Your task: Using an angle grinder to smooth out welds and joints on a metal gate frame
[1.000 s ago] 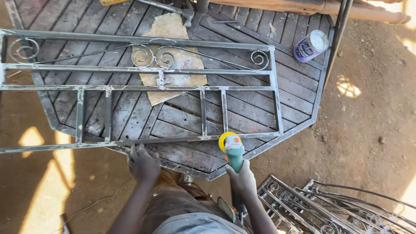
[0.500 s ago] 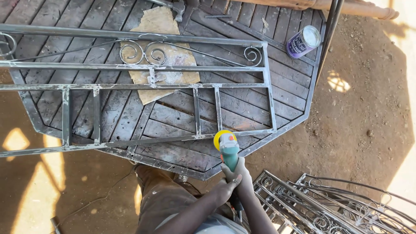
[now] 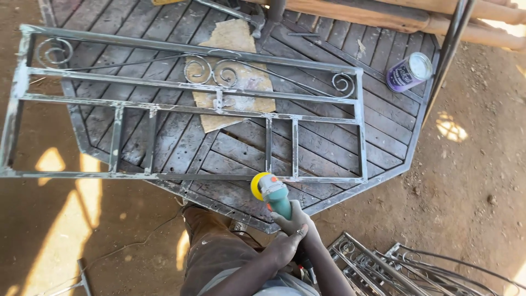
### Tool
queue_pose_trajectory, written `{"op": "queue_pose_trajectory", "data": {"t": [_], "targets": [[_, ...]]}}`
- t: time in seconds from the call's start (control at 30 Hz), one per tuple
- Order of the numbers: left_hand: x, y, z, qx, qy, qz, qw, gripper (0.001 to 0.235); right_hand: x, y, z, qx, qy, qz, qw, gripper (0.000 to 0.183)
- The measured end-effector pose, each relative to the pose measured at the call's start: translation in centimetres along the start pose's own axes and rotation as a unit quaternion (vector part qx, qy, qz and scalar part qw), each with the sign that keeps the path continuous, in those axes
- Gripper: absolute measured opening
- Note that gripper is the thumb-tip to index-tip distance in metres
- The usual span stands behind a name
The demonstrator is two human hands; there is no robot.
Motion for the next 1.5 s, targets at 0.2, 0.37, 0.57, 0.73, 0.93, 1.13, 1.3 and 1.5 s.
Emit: {"op": "queue_pose_trajectory", "data": {"t": [0.2,0.37,0.57,0.73,0.93,1.13,1.3,1.5], "targets": [[-1.4,0.3,-0.5,0.027,0.004,-0.015,1.0,0.085,0.1,0.8,-0.6,-0.013,-0.024,-0.031,0.999,0.049],[-3.4,2.0,0.4,-0.017,-0.041,-0.159,0.986,0.082,2.6,5.1,-1.8,-0.08,0.02,-0.045,0.996,0.052],[-4.1,2.9,0.3,-0.024,-0.085,-0.149,0.985,0.08,5.2,3.9,-0.6,-0.119,0.017,-0.075,0.99,0.052],[-1.8,2.9,0.5,0.046,-0.042,-0.009,0.998,0.087,2.5,-1.2,-2.1,-0.012,-0.024,-0.017,0.999,0.058],[0.0,4.0,3.2,0.097,0.024,-0.071,0.992,0.07,-0.3,-2.0,-4.2,0.104,-0.027,0.225,0.968,0.051],[-4.1,4.8,0.8,0.062,0.018,-0.082,0.995,0.075,3.5,1.8,-5.4,0.071,-0.002,0.251,0.966,0.049],[-12.7,6.7,-1.0,-0.013,-0.052,-0.135,0.989,0.079,8.2,10.0,-8.5,-0.021,0.023,0.136,0.99,0.058],[-24.7,9.7,-1.7,-0.03,-0.121,-0.219,0.968,0.083,15.9,20.9,-12.0,-0.1,0.05,0.155,0.982,0.059]]}}
Point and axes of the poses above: each hand's wrist, its own z-axis towards the middle knuckle, its own x-axis out of the palm, y = z × x, the point moved 5 cm from there along z, towards the middle knuckle, and after that the axes turned 12 degrees about -y, right-handed, at the moved point
